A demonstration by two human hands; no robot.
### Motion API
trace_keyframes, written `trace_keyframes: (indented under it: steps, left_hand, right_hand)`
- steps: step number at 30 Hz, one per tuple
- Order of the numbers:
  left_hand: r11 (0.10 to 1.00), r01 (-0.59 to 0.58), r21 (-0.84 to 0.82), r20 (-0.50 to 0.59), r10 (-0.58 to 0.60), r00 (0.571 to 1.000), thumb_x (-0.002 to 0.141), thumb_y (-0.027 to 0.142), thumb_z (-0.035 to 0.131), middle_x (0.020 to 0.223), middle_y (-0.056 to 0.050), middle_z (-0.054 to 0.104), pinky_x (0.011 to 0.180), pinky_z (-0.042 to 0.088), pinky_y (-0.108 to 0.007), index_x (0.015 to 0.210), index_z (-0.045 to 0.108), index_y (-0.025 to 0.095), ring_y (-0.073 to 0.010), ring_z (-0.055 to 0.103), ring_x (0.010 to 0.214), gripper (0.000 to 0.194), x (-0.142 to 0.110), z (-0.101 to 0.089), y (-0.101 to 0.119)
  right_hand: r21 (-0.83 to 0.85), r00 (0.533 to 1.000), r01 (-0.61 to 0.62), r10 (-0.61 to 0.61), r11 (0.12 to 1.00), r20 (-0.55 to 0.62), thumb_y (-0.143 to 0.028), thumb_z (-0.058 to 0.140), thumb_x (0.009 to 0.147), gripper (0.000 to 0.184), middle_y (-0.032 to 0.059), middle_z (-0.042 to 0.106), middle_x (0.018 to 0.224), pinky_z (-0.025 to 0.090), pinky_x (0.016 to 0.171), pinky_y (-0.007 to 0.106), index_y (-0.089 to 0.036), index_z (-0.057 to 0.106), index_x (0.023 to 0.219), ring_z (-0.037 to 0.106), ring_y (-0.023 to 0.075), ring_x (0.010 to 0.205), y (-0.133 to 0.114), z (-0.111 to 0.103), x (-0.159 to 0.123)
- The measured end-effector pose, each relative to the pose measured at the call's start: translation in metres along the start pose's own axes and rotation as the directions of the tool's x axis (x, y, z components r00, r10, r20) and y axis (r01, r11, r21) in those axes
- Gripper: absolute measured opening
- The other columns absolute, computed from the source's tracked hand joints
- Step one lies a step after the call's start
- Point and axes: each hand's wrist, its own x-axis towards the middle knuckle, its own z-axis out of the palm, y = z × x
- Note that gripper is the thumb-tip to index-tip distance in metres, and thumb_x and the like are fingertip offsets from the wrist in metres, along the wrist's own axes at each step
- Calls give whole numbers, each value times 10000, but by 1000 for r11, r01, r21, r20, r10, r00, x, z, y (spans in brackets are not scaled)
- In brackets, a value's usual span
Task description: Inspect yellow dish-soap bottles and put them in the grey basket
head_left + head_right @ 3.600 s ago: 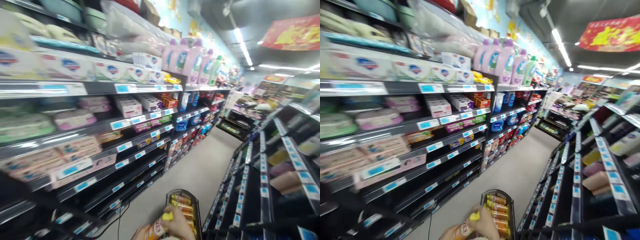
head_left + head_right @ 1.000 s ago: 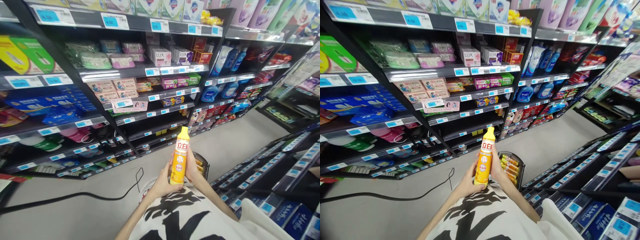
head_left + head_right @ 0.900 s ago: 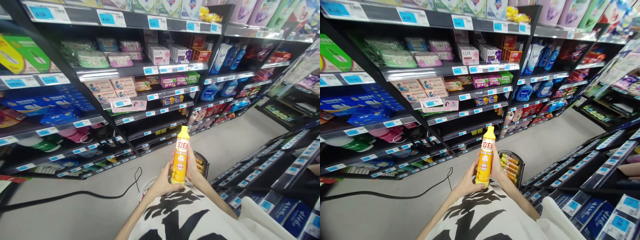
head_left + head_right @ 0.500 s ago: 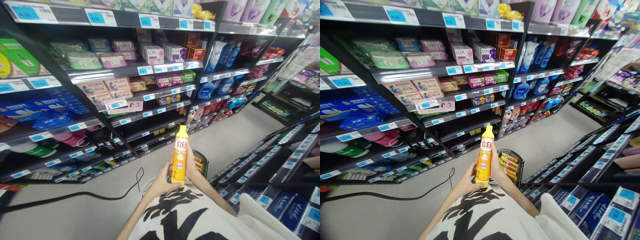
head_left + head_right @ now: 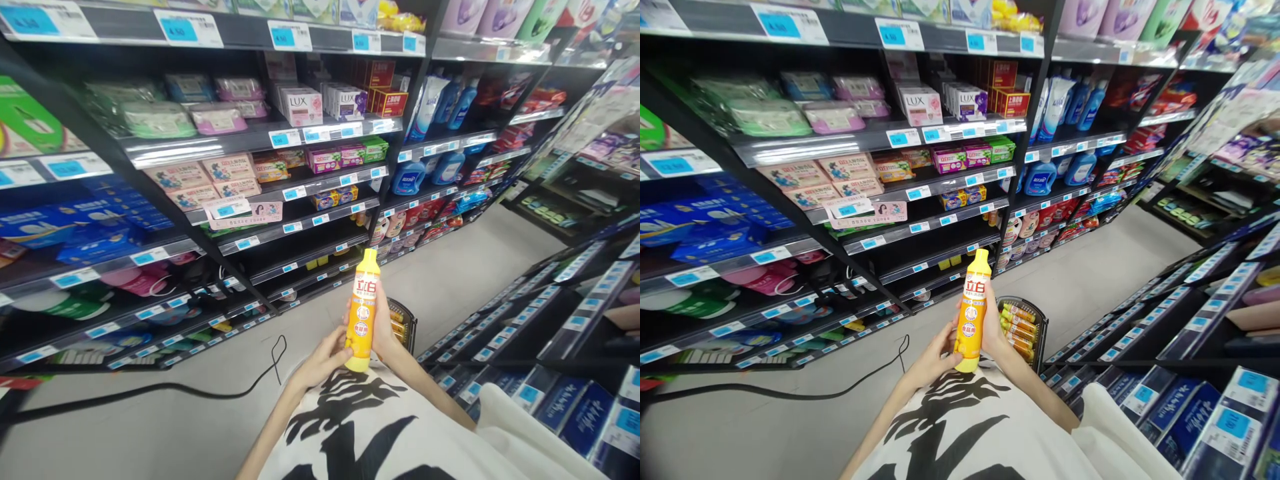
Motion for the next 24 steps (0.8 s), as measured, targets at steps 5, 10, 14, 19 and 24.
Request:
trace_keyframes:
  steps: [5,10,14,19,24]
  left_hand:
    - [999,-1,-45,150,8,989,975,555,541,1408,-141,584,1073,433,-405,1430,510,159,-292,567,1255,604,3,-3,16]
    - [991,20,-129,174,3,985,913,584,625,1350,-131,623,1076,426,-418,1422,525,154,-306,566,1247,673,4,0,19]
    - [980,15,-200,124,10,992,850,572,709,1302,-132,646,1024,455,-421,1387,558,161,-322,582,1228,694,5,4,14]
    - [987,-13,-161,93,28,995,805,527,768,1291,-139,648,1008,469,-423,1374,561,137,-332,594,1200,721,4,3,8]
    - [995,-44,-90,78,51,996,793,548,762,1288,-145,643,981,485,-407,1346,577,118,-315,612,1131,724,4,2,7]
  right_hand:
    - [-9,999,17,-17,1000,-49,-727,555,838,558,1,693,688,509,458,276,-213,660,1028,631,171,500,-1,0,0]
    - [-18,999,10,-10,1000,-41,-725,541,853,548,19,702,706,499,453,237,-199,666,944,623,147,505,0,-3,1]
    - [-44,998,-51,50,998,-32,-767,500,850,616,36,675,627,512,447,254,-181,683,895,631,172,507,0,-2,2]
    - [-107,990,-130,135,986,39,-827,464,824,699,56,663,608,507,416,258,-163,682,785,640,185,512,-1,-1,2]
    - [-120,986,-149,157,981,63,-781,484,851,667,67,686,637,554,478,271,-149,696,831,663,184,539,0,0,1]
